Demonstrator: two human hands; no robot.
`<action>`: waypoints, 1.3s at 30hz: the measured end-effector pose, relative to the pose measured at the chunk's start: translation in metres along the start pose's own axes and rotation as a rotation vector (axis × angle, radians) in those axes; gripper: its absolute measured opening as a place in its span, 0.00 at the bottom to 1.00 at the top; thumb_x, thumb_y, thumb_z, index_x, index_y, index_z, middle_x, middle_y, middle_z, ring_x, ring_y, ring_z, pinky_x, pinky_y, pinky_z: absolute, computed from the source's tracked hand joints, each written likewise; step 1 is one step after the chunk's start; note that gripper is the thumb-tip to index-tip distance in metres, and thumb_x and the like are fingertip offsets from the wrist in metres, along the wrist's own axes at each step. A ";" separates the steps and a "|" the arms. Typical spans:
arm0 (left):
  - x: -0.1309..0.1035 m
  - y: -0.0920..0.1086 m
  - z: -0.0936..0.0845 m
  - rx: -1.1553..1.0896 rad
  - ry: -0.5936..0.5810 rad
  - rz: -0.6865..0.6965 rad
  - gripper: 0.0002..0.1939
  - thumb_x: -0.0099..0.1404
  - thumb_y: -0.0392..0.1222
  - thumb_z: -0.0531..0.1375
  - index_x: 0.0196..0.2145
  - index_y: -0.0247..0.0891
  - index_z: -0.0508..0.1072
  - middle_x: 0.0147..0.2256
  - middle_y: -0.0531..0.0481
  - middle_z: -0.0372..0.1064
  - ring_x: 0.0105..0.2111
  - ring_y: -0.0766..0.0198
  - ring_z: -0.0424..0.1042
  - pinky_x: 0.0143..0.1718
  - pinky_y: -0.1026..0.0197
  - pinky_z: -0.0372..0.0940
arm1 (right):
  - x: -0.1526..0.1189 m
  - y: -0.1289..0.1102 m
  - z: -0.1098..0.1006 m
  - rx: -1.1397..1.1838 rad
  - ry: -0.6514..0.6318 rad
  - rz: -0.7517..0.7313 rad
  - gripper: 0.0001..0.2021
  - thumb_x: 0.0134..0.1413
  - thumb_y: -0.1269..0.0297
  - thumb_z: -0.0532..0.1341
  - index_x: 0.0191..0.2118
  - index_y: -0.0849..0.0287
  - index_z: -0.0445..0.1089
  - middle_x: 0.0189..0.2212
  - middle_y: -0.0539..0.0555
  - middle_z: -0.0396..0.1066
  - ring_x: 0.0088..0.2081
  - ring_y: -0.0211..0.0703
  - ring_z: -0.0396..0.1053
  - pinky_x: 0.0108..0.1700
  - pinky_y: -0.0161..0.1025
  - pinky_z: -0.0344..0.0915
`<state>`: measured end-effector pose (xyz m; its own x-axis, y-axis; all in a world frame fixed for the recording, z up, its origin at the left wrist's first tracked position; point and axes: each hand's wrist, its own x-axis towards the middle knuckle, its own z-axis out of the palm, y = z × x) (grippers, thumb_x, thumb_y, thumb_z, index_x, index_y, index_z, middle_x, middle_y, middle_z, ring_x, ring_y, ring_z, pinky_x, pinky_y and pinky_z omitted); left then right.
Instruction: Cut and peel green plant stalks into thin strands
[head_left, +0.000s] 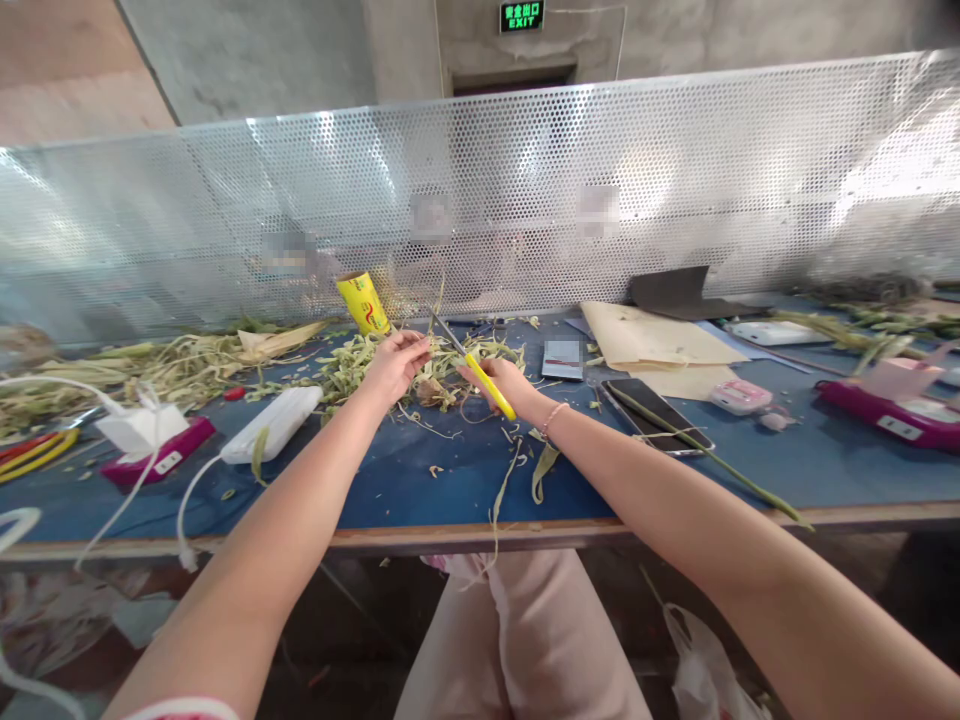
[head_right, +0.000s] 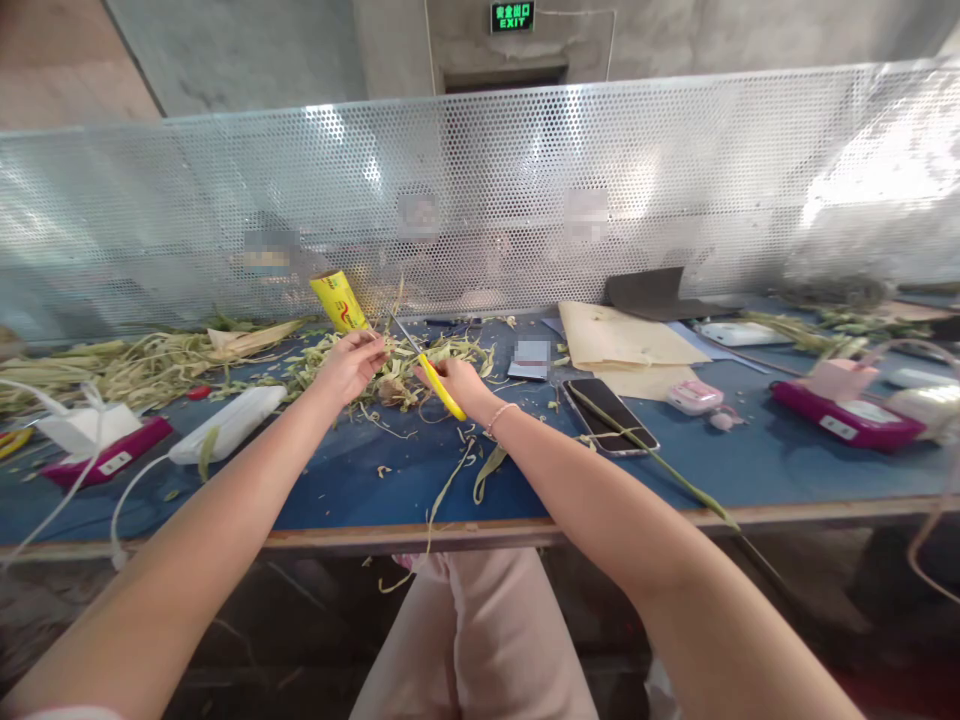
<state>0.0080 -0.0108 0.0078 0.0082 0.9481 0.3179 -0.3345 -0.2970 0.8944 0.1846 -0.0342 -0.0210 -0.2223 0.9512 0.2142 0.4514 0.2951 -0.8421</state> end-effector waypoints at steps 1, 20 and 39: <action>0.000 0.000 0.000 -0.003 -0.004 -0.001 0.12 0.39 0.32 0.69 0.20 0.34 0.68 0.19 0.57 0.66 0.21 0.74 0.68 0.27 0.69 0.65 | -0.001 -0.002 -0.001 -0.021 -0.008 -0.009 0.21 0.45 0.45 0.58 0.19 0.58 0.56 0.10 0.47 0.56 0.11 0.34 0.57 0.16 0.32 0.52; 0.009 0.008 -0.012 0.012 0.055 -0.020 0.07 0.43 0.28 0.63 0.22 0.33 0.69 0.22 0.52 0.68 0.22 0.72 0.66 0.25 0.68 0.63 | 0.006 0.009 -0.001 0.089 0.075 0.015 0.22 0.48 0.43 0.54 0.19 0.57 0.55 0.09 0.48 0.55 0.11 0.37 0.59 0.17 0.35 0.58; 0.025 0.039 -0.074 1.394 0.213 0.138 0.13 0.36 0.37 0.66 0.14 0.41 0.63 0.15 0.51 0.60 0.28 0.54 0.67 0.33 0.60 0.57 | 0.012 0.016 0.001 0.346 0.080 0.138 0.24 0.44 0.41 0.57 0.16 0.57 0.54 0.09 0.46 0.53 0.09 0.32 0.53 0.13 0.34 0.53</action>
<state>-0.0743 0.0096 0.0276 -0.1293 0.8641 0.4865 0.8703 -0.1362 0.4733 0.1885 -0.0177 -0.0320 -0.1058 0.9879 0.1136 0.1504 0.1288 -0.9802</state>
